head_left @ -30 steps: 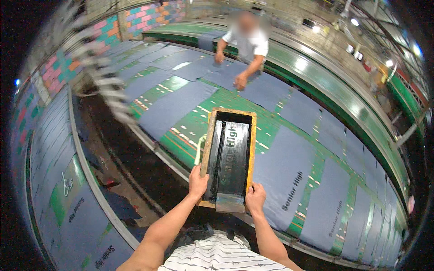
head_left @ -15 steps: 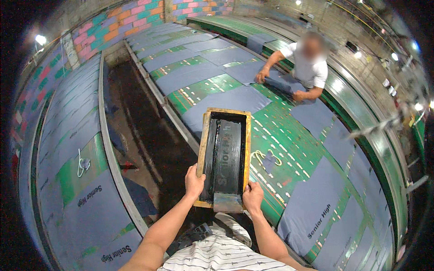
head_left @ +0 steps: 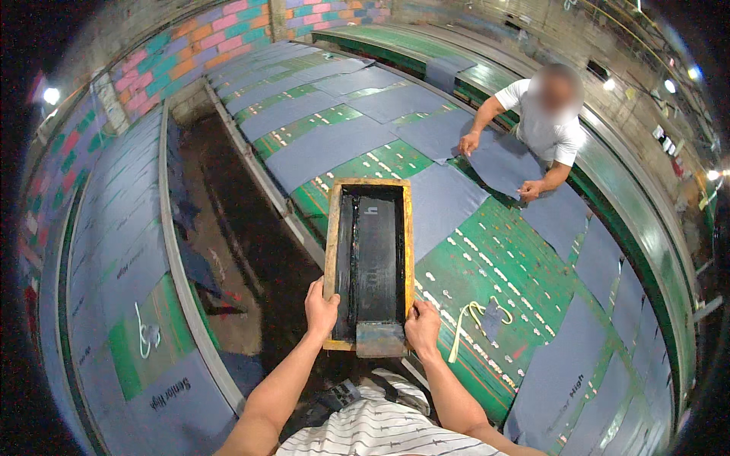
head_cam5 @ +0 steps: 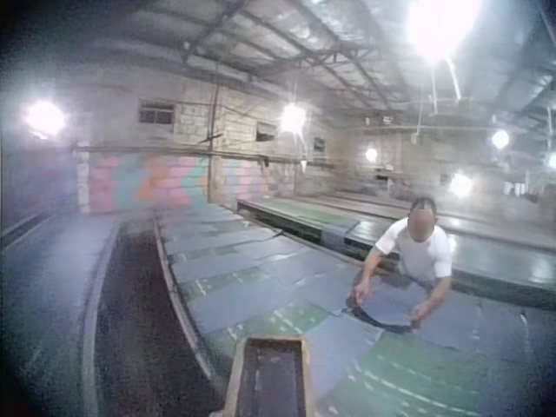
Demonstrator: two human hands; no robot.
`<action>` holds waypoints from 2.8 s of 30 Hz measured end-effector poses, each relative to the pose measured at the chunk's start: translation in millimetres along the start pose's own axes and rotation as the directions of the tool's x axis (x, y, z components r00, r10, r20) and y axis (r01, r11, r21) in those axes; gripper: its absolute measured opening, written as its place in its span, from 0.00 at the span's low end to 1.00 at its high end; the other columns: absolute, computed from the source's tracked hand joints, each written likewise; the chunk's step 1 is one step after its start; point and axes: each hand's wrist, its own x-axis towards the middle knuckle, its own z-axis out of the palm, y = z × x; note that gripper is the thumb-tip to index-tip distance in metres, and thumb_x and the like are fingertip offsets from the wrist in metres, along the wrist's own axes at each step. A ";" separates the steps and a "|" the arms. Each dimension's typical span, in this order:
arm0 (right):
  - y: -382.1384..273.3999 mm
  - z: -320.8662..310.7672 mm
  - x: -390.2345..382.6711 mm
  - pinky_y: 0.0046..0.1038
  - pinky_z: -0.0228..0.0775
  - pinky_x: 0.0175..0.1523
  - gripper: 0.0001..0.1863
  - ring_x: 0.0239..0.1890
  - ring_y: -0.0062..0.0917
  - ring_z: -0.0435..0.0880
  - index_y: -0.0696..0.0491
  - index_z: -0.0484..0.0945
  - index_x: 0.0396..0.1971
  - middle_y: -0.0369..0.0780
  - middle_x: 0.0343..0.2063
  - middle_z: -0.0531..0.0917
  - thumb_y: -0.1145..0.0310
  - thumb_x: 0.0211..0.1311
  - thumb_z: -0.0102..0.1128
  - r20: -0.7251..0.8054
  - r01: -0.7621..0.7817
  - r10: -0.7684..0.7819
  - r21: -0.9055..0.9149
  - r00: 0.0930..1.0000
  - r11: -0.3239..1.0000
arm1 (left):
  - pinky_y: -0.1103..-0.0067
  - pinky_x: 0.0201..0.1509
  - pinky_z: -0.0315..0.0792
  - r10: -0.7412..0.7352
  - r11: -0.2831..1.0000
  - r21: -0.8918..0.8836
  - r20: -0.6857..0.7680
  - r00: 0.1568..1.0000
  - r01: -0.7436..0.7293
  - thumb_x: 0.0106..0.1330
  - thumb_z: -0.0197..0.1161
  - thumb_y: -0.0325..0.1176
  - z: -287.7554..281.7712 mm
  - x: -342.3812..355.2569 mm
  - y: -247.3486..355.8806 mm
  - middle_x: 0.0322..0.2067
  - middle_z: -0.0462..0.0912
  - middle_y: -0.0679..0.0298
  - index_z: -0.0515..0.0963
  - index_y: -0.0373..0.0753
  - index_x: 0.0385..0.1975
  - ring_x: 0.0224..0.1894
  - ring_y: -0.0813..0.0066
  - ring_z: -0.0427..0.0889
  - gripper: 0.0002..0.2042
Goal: The person aligns a screen printing frame over a grey fabric on a conveyor belt and uses a squeegee to pull ink through the screen, imprinting text onto the fabric. Another worker is visible across the table handling similar fabric pieces.
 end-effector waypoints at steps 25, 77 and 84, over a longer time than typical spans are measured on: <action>-44.2 60.5 121.2 0.44 0.71 0.46 0.12 0.39 0.47 0.80 0.57 0.84 0.44 0.48 0.32 0.78 0.74 0.60 0.59 -0.351 -0.347 0.308 -0.055 0.885 0.936 | 0.66 0.60 0.71 0.256 0.966 -0.130 0.346 0.903 -0.224 0.56 0.67 0.22 81.5 230.2 -8.6 0.50 0.77 0.50 0.73 0.28 0.58 0.54 0.48 0.78 0.26; -2.5 113.6 74.3 0.46 0.72 0.50 0.13 0.42 0.50 0.80 0.57 0.83 0.45 0.51 0.36 0.81 0.72 0.60 0.62 -0.438 -0.517 0.480 0.040 0.760 0.855 | 0.63 0.57 0.70 0.406 0.907 -0.200 0.648 0.644 -0.370 0.56 0.67 0.26 145.7 254.3 -40.1 0.44 0.78 0.45 0.74 0.28 0.53 0.50 0.45 0.77 0.23; -2.3 116.0 75.1 0.46 0.72 0.50 0.13 0.42 0.50 0.80 0.58 0.83 0.44 0.51 0.36 0.81 0.71 0.61 0.62 -0.424 -0.535 0.491 0.018 0.761 0.845 | 0.63 0.58 0.70 0.370 0.923 -0.180 0.657 0.657 -0.339 0.56 0.64 0.23 152.6 256.4 -54.4 0.46 0.77 0.46 0.73 0.30 0.57 0.52 0.44 0.77 0.25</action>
